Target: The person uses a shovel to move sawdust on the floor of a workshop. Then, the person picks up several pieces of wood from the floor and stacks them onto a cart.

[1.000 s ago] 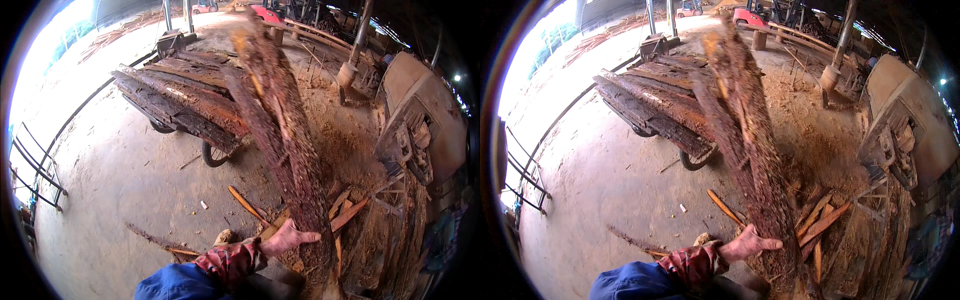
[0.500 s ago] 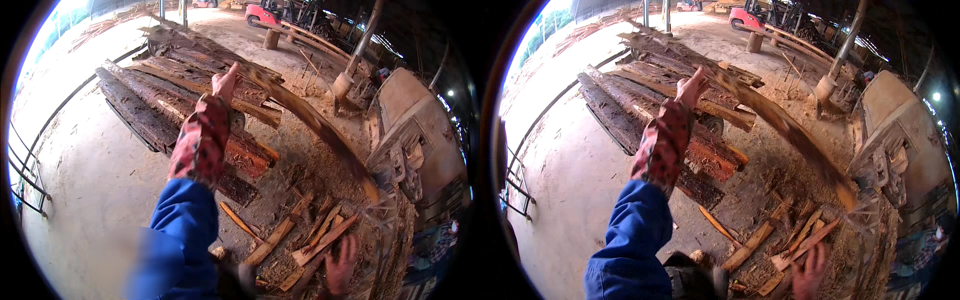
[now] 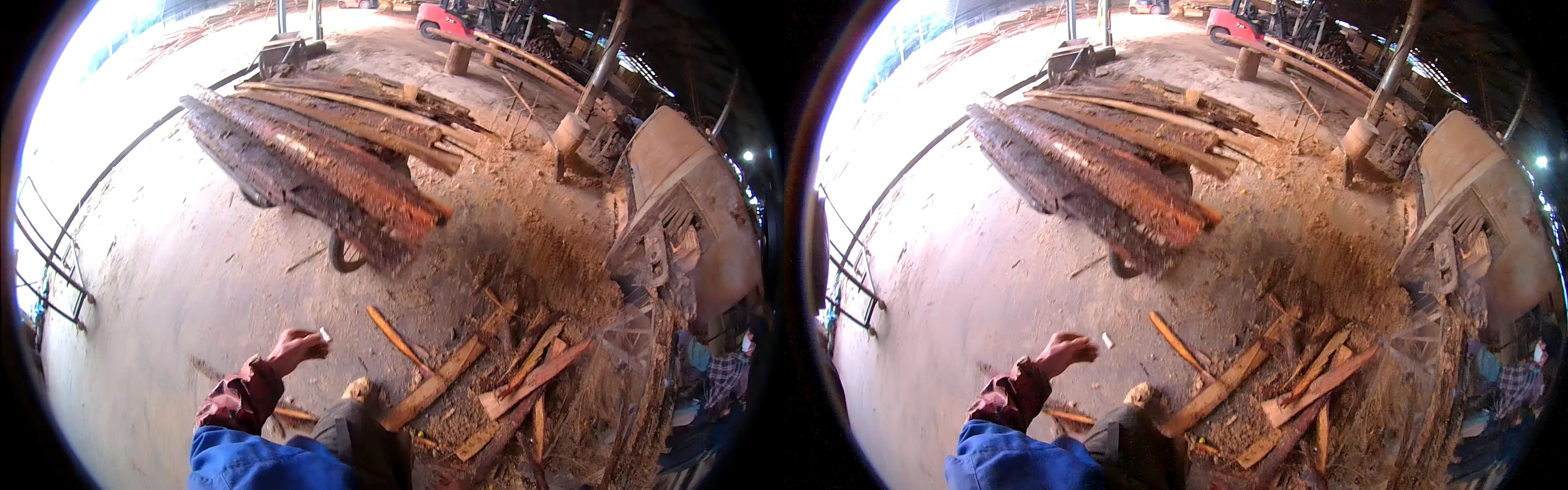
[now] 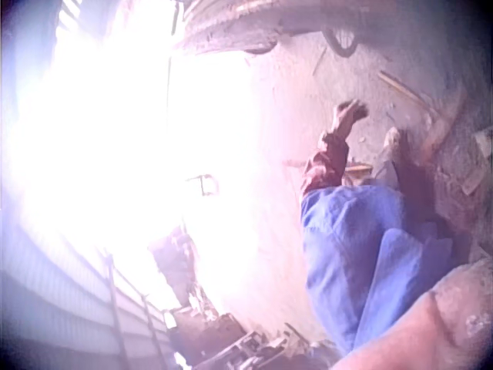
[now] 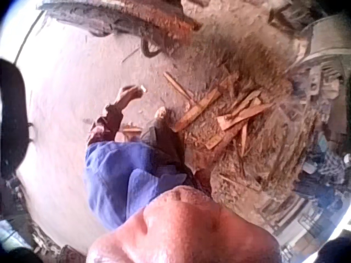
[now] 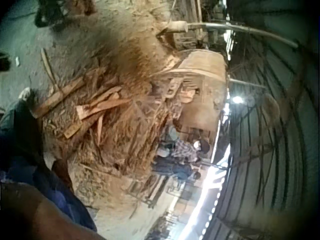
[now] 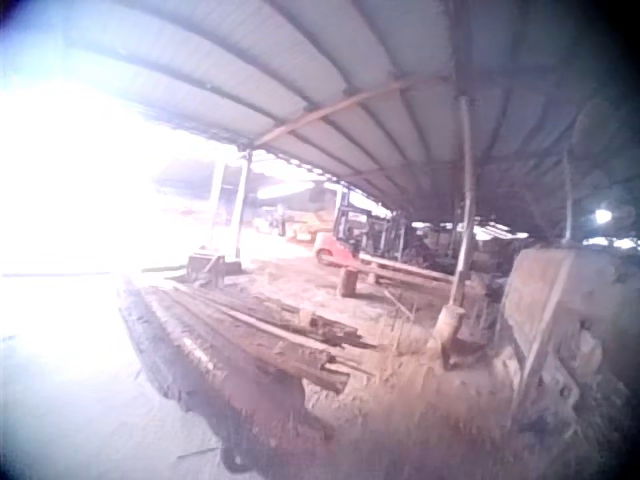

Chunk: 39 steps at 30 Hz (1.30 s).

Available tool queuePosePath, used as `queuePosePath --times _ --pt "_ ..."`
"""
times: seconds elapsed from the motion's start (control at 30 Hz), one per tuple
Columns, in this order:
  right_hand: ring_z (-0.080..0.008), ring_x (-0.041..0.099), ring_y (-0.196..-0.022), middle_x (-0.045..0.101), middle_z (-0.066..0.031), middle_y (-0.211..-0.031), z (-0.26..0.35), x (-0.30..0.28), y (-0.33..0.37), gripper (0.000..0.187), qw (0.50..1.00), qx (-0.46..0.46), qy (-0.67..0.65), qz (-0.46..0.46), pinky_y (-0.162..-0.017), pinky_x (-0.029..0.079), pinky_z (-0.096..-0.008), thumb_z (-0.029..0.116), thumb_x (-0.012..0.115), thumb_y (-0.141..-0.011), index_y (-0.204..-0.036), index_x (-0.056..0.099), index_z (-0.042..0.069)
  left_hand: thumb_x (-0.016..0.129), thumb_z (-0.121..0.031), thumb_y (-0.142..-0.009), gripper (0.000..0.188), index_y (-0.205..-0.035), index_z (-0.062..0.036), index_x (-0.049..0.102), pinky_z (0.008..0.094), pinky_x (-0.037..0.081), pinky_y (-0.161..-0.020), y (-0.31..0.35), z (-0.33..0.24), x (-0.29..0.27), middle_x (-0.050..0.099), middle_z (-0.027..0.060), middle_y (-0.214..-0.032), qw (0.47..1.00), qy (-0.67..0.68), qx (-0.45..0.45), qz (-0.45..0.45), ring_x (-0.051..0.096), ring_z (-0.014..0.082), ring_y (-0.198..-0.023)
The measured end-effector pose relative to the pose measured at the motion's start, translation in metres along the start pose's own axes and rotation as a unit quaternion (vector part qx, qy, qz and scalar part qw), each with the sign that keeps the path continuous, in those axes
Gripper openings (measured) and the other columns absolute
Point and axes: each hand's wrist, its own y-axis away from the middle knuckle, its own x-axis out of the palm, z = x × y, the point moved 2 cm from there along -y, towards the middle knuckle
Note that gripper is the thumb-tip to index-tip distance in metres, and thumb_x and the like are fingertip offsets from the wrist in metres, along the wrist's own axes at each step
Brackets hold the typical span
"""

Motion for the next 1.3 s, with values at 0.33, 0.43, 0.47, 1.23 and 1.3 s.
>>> queuePosePath --times 0.33,0.43,0.47,1.23,1.3 --pt "-0.0178 0.061 -0.07 0.066 -0.0083 -0.085 -0.182 0.096 0.083 0.04 0.992 0.022 -0.124 -0.024 -0.065 0.05 -0.0304 0.021 0.069 -0.077 -0.109 0.059 -0.002 0.072 -0.019 -0.075 0.023 -0.066 -0.0002 0.061 0.0316 0.049 -0.048 0.335 0.291 -0.107 0.066 0.0133 -0.069 0.852 -0.129 -0.369 -0.347 0.064 0.019 -0.058" --pt "-0.0143 0.061 -0.069 0.066 -0.0058 -0.085 -0.185 0.108 0.1 0.037 0.995 0.016 -0.09 0.033 -0.061 0.05 -0.0278 0.014 0.068 -0.077 -0.109 0.059 -0.003 0.068 -0.016 -0.078 0.023 -0.073 0.0053 0.061 0.0346 0.054 -0.053 0.369 0.309 -0.095 0.066 0.016 -0.071 0.872 -0.141 -0.353 -0.307 0.066 0.0234 -0.062" --pt "-0.0134 0.061 -0.069 0.066 -0.0062 -0.085 -0.191 0.111 0.101 0.037 0.994 0.002 -0.102 0.036 -0.061 0.049 -0.0271 0.015 0.067 -0.078 -0.11 0.059 -0.003 0.065 -0.013 -0.08 0.023 -0.079 0.0096 0.061 0.0382 0.058 -0.058 0.372 0.32 -0.096 0.065 0.0189 -0.074 0.891 -0.125 -0.337 -0.276 0.067 0.0271 -0.064" --pt "-0.0175 0.064 -0.085 0.068 -0.0111 -0.091 -0.112 0.304 0.035 0.045 0.995 0.083 -0.052 -0.011 -0.076 0.05 -0.0308 0.033 0.07 -0.078 -0.108 0.063 0.001 0.07 -0.026 -0.066 0.049 -0.097 0.0108 0.059 0.0335 0.051 -0.06 0.267 0.513 -0.355 0.065 0.0163 -0.072 0.871 -0.413 -0.253 -0.088 0.064 0.0215 -0.067" --pt "-0.0169 0.064 -0.083 0.068 -0.011 -0.089 -0.084 0.323 0.008 0.044 0.997 0.068 -0.046 -0.01 -0.075 0.05 -0.0307 0.033 0.071 -0.077 -0.106 0.063 0.001 0.072 -0.029 -0.063 0.051 -0.097 0.0067 0.06 0.0373 0.051 -0.066 0.24 0.544 -0.38 0.066 0.019 -0.077 0.852 -0.453 -0.249 -0.077 0.066 0.0264 -0.074"
